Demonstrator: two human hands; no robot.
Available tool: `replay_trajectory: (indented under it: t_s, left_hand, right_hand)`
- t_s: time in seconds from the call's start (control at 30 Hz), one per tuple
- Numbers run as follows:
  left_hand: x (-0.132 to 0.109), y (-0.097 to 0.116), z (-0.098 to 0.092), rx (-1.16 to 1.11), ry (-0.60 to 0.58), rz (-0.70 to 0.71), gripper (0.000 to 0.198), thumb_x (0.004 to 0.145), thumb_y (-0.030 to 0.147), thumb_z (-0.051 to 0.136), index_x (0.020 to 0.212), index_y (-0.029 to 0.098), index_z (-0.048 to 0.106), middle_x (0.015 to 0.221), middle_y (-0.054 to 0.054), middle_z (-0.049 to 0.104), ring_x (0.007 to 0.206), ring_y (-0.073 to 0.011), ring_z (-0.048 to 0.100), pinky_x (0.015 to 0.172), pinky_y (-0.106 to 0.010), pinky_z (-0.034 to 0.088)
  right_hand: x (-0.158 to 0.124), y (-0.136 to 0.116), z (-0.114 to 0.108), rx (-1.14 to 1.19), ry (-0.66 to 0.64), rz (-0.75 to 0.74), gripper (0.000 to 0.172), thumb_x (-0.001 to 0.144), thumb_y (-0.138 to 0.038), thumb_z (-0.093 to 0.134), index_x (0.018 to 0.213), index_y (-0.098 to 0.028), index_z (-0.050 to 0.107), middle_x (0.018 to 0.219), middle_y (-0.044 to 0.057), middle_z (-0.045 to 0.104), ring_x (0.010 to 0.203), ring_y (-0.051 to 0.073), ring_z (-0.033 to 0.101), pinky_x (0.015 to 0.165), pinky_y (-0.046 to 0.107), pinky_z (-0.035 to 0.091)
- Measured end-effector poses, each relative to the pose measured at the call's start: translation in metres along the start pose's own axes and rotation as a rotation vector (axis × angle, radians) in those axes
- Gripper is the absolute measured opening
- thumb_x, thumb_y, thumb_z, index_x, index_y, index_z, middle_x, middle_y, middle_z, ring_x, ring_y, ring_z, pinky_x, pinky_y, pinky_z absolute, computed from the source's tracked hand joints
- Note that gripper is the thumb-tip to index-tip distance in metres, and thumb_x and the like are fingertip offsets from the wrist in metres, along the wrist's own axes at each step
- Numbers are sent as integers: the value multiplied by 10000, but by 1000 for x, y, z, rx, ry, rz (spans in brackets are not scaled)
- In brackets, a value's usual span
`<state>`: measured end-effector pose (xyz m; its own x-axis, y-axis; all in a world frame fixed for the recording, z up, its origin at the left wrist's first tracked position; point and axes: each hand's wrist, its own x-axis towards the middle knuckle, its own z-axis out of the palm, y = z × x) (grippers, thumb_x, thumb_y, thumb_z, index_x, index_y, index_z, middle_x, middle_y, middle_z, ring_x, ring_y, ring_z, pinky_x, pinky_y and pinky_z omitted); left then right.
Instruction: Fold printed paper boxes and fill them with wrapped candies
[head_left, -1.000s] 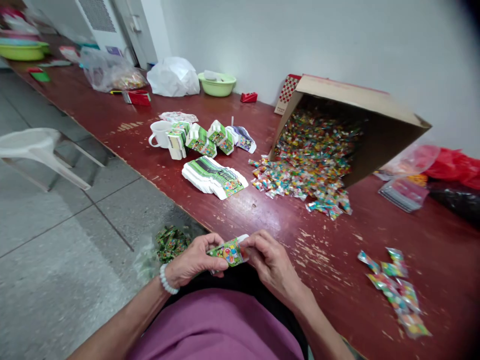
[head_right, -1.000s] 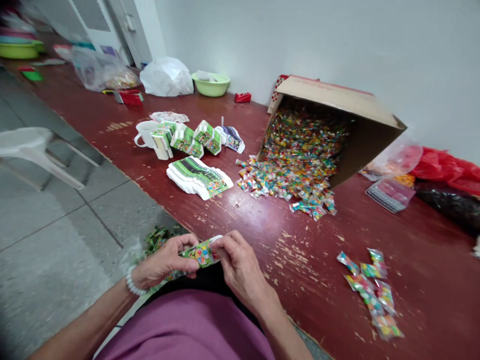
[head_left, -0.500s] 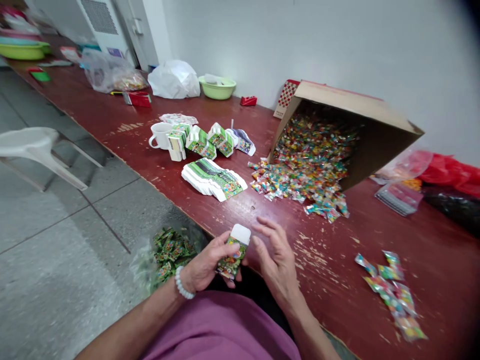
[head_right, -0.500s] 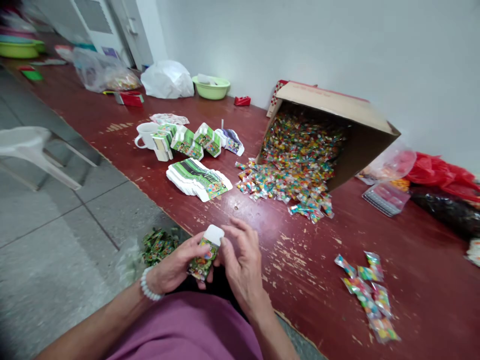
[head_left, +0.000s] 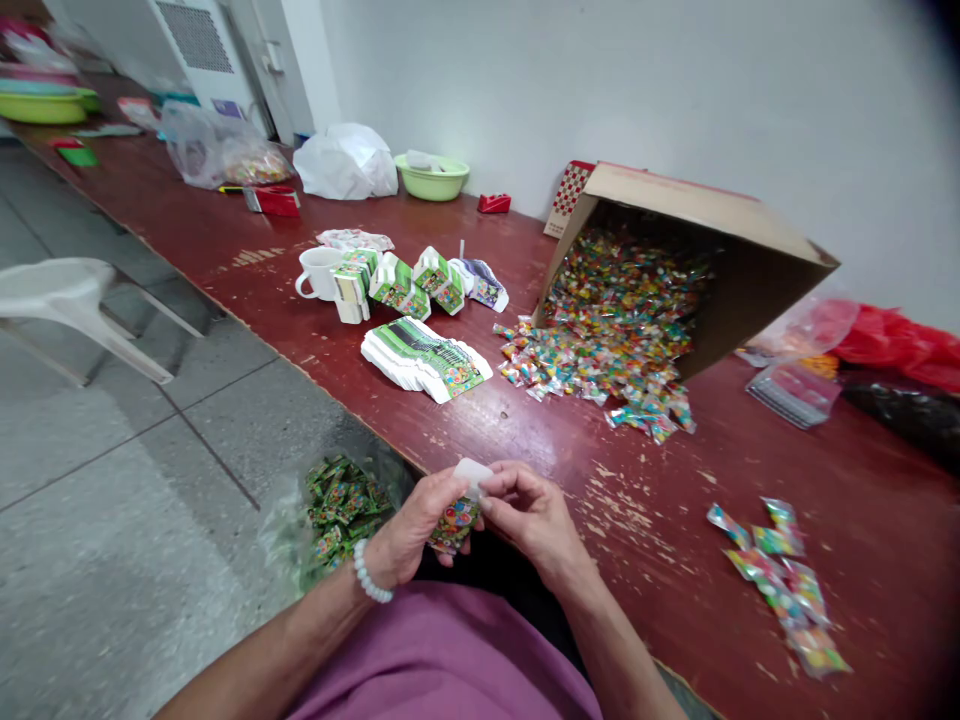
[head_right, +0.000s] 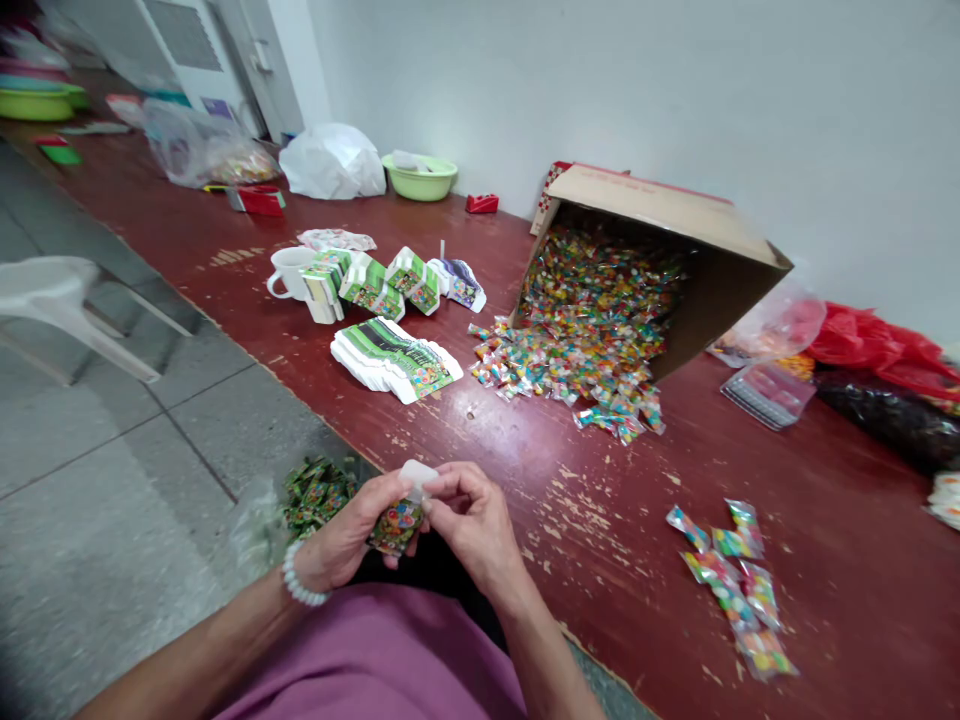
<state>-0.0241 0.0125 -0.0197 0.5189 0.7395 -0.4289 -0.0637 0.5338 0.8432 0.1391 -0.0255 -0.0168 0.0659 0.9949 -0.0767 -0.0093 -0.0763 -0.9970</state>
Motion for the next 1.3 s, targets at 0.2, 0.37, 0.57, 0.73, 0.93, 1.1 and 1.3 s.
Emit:
replay_trajectory:
  t_s: [0.2,0.37,0.57,0.73,0.93,1.1,1.3]
  left_hand:
    - [0,2,3,-28,-56,-68,478,875,614,537,1058,178,604,754,-26,649,477,-112,606,310,-137,406]
    - [5,2,2,-236,-158,-164,521,910,661,403,1076,201,585,726,-22,625,478,-155,636,296,-188,454]
    - [7,-2,4,-224,-99,-182,374,937,519,439,1091,203,566,724,-37,656,452,-156,626,282,-188,445]
    - [2,-1,9,-150,-74,-88,430,942,524,427,1215,225,572,747,-19,632,487,-137,616,303,-164,434]
    - [0,-2,10,-40,-70,-115,702,911,712,306,1378,234,521,769,-44,631,515,-137,618,325,-149,414]
    - [1,-3,8,19,-51,-100,746,895,732,334,1372,202,555,762,-48,642,504,-122,602,325,-139,384]
    - [3,-5,5,141,-25,-88,726,871,728,415,1291,176,629,712,-40,647,482,-126,601,319,-150,379]
  right_hand:
    - [4,5,-4,81,-39,103,286,767,-319,750,1007,-187,667,718,-3,670,608,130,610,587,244,487]
    - [-2,5,-8,-179,-25,-114,138,891,-298,615,887,-190,700,684,13,680,605,146,635,650,278,506]
    - [-4,0,-10,-299,-68,-169,200,917,-357,610,864,-191,707,821,43,716,676,151,661,665,262,521]
    - [-3,3,-6,-230,-12,-72,203,852,-378,687,842,-176,698,792,36,702,619,134,627,555,224,496]
    - [3,6,-5,-29,-76,26,229,822,-406,728,805,-181,688,795,31,718,559,121,605,531,246,501]
    - [6,8,0,247,-116,126,293,750,-425,789,731,-164,657,1015,75,745,551,120,620,522,276,525]
    - [6,6,-2,177,-82,130,253,748,-399,793,719,-171,687,851,44,761,551,137,617,534,276,501]
